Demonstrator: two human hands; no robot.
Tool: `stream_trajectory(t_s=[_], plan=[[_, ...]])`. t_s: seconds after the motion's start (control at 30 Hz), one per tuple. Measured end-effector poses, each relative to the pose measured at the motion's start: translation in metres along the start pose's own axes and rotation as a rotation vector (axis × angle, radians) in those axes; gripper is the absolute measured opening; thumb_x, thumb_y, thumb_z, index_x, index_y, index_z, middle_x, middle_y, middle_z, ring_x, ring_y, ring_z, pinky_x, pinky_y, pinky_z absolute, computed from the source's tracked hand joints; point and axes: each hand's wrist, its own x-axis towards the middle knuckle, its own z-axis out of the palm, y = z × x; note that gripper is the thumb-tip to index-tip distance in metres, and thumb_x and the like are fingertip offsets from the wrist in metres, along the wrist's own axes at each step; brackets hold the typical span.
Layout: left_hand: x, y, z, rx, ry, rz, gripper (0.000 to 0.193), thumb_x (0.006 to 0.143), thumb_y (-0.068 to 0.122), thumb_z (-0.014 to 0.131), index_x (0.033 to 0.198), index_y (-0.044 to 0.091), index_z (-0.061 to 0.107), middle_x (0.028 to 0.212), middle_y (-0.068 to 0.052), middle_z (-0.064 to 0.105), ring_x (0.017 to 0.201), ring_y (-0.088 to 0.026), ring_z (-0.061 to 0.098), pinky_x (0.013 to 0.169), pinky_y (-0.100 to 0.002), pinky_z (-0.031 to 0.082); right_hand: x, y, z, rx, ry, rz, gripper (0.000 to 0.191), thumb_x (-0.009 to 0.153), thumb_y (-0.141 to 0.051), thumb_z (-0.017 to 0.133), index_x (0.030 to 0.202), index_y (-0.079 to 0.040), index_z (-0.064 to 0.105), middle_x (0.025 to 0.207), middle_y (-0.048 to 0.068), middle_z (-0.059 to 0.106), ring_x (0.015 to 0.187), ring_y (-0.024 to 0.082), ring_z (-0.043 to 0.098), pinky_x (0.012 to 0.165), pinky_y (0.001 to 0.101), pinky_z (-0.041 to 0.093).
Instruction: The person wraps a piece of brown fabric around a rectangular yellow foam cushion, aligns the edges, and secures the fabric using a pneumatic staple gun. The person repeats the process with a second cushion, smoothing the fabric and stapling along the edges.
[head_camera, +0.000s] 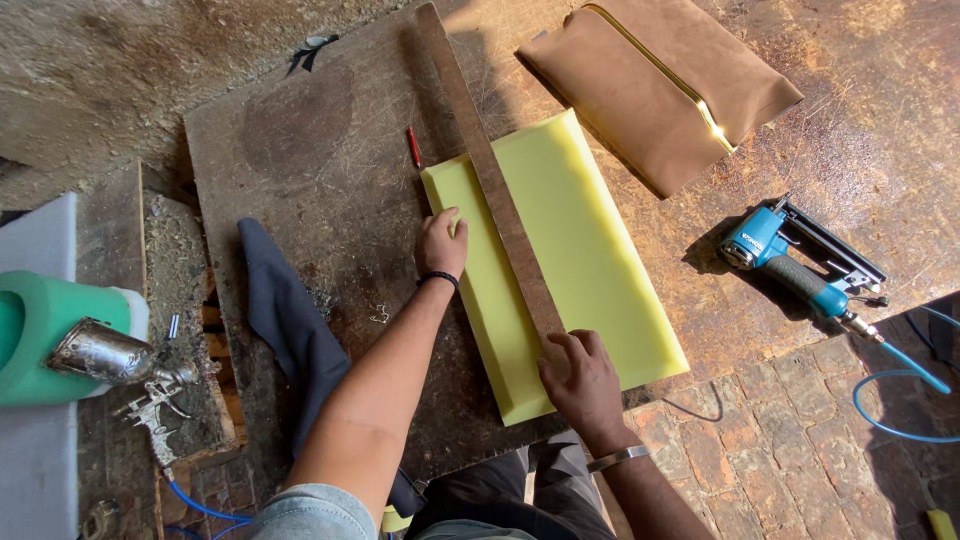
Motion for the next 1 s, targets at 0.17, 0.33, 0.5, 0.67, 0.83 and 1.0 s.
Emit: stream_trajectory(t_s=[0.17,0.33,0.5,0.67,0.83,1.0], plan=[[0.107,-0.012,-0.026,0.066,0.008,-0.245,0.035,0.098,0.041,0.066,0.119,0.014,0.07,0.12,-0.009,0.067,0.11,-0.028,0.066,0.089,-0.043,0.056,0.03,-0.031,0.019,0.014,-0.102,0.124,0.033,0.088,-0.031,0.072,0.117,-0.016,0.068,0.121,0.006,0.064,0.113,0.026,0.066,0.097,0.0398,0.055],[0.164,-0.02,-0.019,0.102,-0.017,-0.373,0.04,0.091,0.049,0.074,0.112,0.015,0.073,0.115,-0.007,0.073,0.105,-0.028,0.071,0.086,-0.045,0.058,0.057,-0.049,0.04,-0.037,-0.182,0.137,0.033,0.089,-0.031,0.071,0.118,-0.016,0.069,0.123,0.006,0.062,0.12,0.024,0.061,0.101,0.0402,0.051],[0.185,-0.036,-0.016,0.038,-0.009,-0.308,0.029,0.082,0.043,0.081,0.095,0.017,0.082,0.095,-0.008,0.079,0.088,-0.027,0.075,0.08,-0.041,0.06,0.063,-0.043,0.039,-0.057,-0.14,0.264,0.033,0.087,-0.031,0.072,0.116,-0.015,0.071,0.119,0.006,0.065,0.113,0.024,0.066,0.098,0.0395,0.055],[0.172,-0.02,-0.031,-0.219,0.163,-0.095,0.02,0.088,0.031,0.08,0.091,0.011,0.082,0.087,-0.006,0.081,0.076,-0.02,0.077,0.07,-0.035,0.06,0.063,-0.022,0.037,0.084,-0.054,0.267,0.032,0.09,-0.03,0.071,0.116,-0.012,0.072,0.115,0.005,0.067,0.102,0.02,0.072,0.089,0.0356,0.06],[0.012,0.014,-0.03,-0.441,-0.341,0.431,0.014,0.093,0.023,0.076,0.094,0.009,0.074,0.087,-0.005,0.076,0.077,-0.013,0.074,0.067,-0.029,0.063,0.077,0.016,0.046,0.748,-0.003,0.371,0.042,0.1,-0.029,0.064,0.138,-0.013,0.064,0.081,0.005,0.059,0.071,0.013,0.056,0.063,0.0279,0.047],[-0.123,0.039,-0.023,-0.3,-0.623,0.72,0.022,0.09,0.029,0.077,0.1,0.009,0.077,0.093,-0.007,0.078,0.085,-0.019,0.076,0.076,-0.033,0.064,0.048,0.06,0.045,1.032,-0.043,0.34,0.034,0.111,-0.025,0.057,0.117,0.004,0.073,0.068,0.005,0.05,0.058,0.011,0.045,0.052,0.0263,0.036]])
